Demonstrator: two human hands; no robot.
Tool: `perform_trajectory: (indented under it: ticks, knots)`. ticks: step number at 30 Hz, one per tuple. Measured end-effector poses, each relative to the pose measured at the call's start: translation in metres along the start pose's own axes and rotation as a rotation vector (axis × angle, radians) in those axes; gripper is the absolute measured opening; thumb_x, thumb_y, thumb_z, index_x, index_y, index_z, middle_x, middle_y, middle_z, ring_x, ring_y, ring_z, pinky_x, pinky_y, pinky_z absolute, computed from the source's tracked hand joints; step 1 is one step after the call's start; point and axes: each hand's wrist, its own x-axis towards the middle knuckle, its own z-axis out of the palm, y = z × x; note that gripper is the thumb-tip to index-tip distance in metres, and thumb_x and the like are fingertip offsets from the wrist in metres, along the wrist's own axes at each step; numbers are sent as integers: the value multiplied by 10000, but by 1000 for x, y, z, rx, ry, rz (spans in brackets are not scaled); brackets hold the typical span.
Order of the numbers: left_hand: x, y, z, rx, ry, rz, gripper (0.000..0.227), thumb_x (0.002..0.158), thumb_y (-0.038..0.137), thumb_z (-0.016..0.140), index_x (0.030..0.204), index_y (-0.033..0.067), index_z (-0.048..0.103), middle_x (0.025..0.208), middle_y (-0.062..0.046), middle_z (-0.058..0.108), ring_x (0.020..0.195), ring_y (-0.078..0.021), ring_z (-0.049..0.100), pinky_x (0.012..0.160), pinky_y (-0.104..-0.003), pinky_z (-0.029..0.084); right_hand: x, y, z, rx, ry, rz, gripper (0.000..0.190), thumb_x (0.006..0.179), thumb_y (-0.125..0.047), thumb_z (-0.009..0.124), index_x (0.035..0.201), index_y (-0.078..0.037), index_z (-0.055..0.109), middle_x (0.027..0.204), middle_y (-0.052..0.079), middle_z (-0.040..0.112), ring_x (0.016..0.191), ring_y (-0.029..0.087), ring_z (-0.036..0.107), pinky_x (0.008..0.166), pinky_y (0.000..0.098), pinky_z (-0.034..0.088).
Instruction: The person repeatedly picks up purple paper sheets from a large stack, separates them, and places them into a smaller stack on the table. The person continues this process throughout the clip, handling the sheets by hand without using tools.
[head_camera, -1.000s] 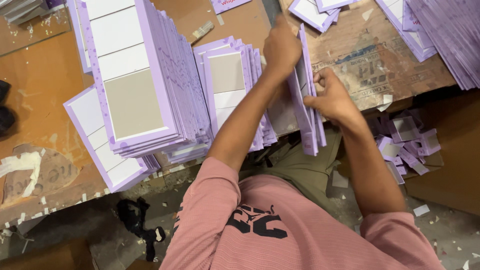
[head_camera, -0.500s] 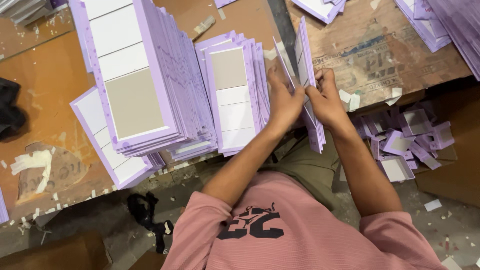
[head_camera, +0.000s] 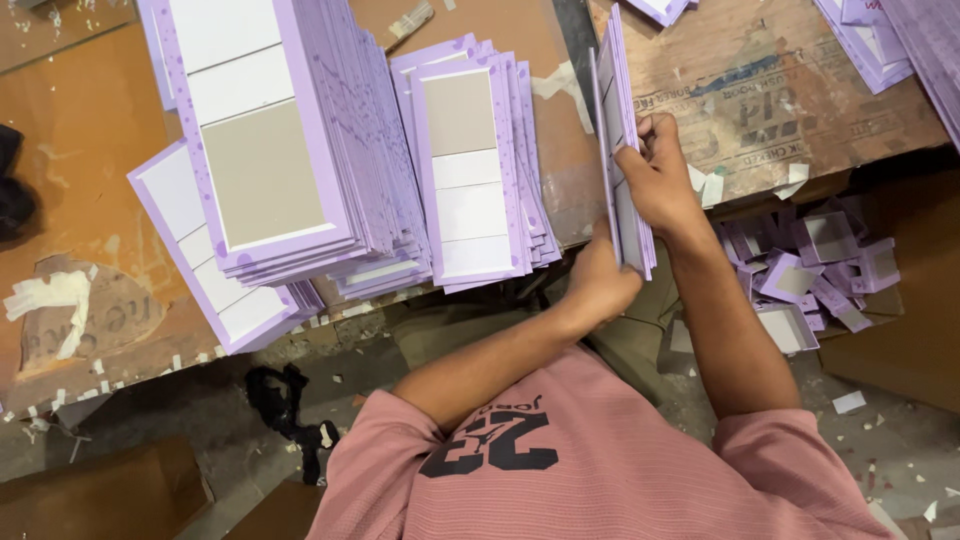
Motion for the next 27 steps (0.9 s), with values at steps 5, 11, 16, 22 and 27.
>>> perform_trajectory:
  ticks: [5,11,16,22,27]
  knots:
    - [-23,-6,-44,-73,286,164,422,900,-17,654,1308,-37,549,1068,-251,738,981,-389,725,857,-445,562,-2,0,1,59,-32,13,253,1050,4,578,1167,-106,382,1010,-8,498,848,50,442,733,224,396]
    - [-44,0,-110,-49,568,278,555,914,-22,666,1415,-76,432,1204,-277,689,1118,-391,708,953,-422,539,-4,-9,0,-57,-9,31,254,1036,-19,590,1173,-112,398,969,-22,486,824,46,432,703,225,376]
    - [-48,-1,-133,547,628,57,749,860,81,727,1480,-121,358,1325,-404,504,1047,-521,597,822,-503,511,-3,-12,2,-31,8,84,211,1076,-110,596,1169,-112,406,1008,-21,514,872,44,457,759,213,408]
    - [-36,3,-97,266,391,582,418,941,132,724,1303,-32,594,1101,-203,644,923,-290,660,790,-374,562,1,-5,1,-30,49,117,187,1144,-245,526,1228,-90,463,1087,-10,505,959,52,456,868,214,433]
    - [27,8,-56,-361,123,406,388,883,102,768,1177,16,530,852,-22,566,749,-87,557,644,-242,511,-1,-11,1,64,51,247,204,1094,-273,511,1203,-113,447,1057,3,506,912,76,485,777,233,478]
